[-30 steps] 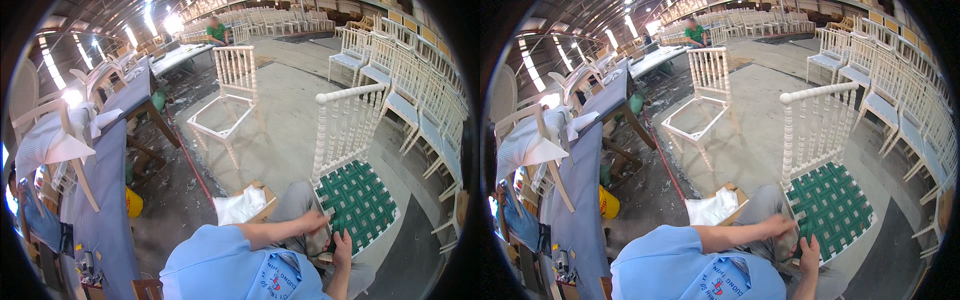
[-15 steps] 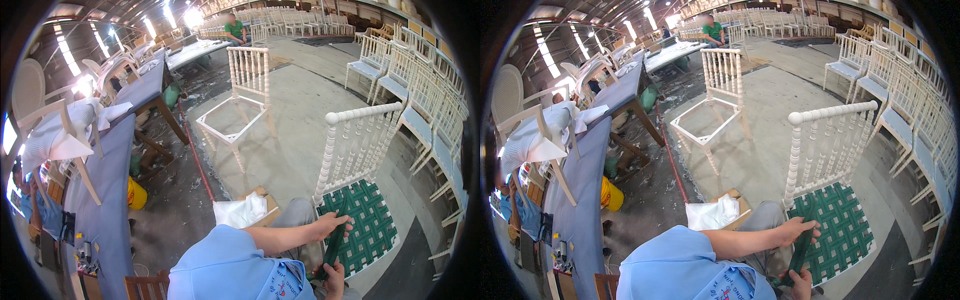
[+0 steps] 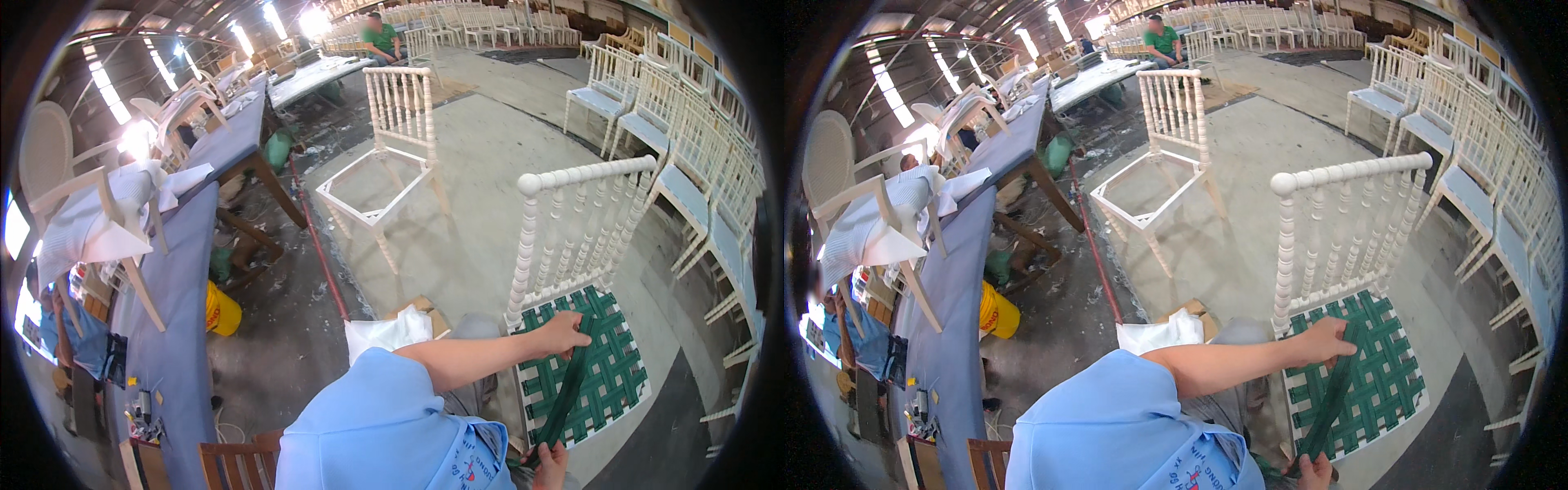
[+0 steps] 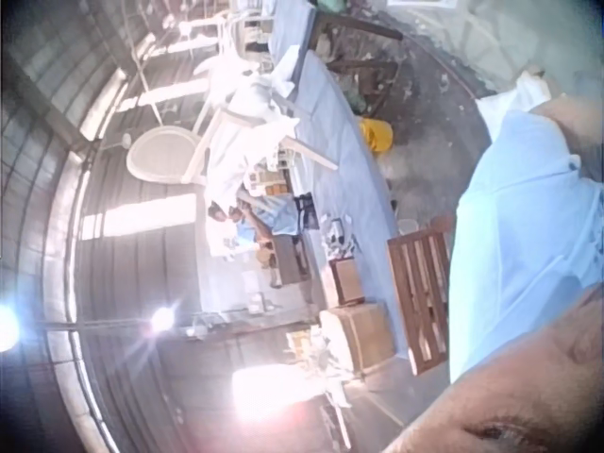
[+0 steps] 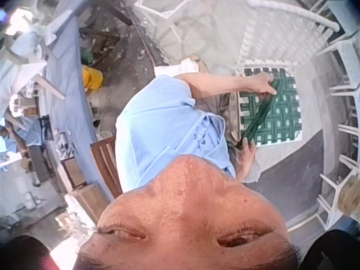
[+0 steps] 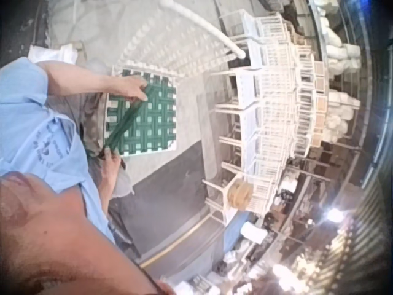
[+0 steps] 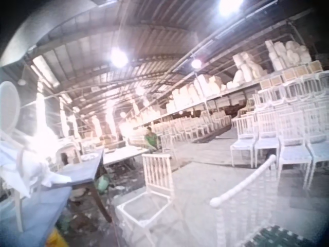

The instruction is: The person weaves green straps into the seat frame of a white wooden chair. They thread the straps through the frame and use a staple gun to secure them in place, repeating the process to complete the woven pattern.

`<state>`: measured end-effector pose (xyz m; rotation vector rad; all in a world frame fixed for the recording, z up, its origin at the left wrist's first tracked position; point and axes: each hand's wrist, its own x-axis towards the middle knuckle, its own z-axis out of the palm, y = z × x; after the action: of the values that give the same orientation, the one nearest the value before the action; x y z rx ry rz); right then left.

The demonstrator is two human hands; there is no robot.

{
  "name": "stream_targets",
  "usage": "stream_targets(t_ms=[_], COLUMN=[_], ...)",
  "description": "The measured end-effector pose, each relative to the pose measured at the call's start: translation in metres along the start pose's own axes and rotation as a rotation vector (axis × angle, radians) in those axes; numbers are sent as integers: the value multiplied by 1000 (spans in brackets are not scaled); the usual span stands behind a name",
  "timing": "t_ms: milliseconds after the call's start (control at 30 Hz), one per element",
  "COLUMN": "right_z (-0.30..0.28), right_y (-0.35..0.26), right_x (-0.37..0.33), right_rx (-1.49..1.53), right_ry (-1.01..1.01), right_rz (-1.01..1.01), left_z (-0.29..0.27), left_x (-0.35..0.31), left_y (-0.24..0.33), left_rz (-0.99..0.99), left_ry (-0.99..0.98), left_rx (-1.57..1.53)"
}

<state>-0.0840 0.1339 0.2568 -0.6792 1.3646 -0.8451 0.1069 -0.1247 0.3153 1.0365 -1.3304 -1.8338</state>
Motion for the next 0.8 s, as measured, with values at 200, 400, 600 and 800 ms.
stream_targets(t_ms=[200,400,600,800], right_z=[-12,-41,-82,-67], right_y=[11,24,51,28], right_x=[26,26,43,83], right_rx=[213,339,195,-754], right_ry=[7,280,517,971], right_rz=[-57,-36,-14,-292], left_z=[-23,-11,31,32], left_x=[57,119,163,169], left_y=[-22,-80,-137,-159], left_rz=[-97,-274,-209,-12], left_ry=[23,10,-62,-18], left_rx=[214,358,531,848])
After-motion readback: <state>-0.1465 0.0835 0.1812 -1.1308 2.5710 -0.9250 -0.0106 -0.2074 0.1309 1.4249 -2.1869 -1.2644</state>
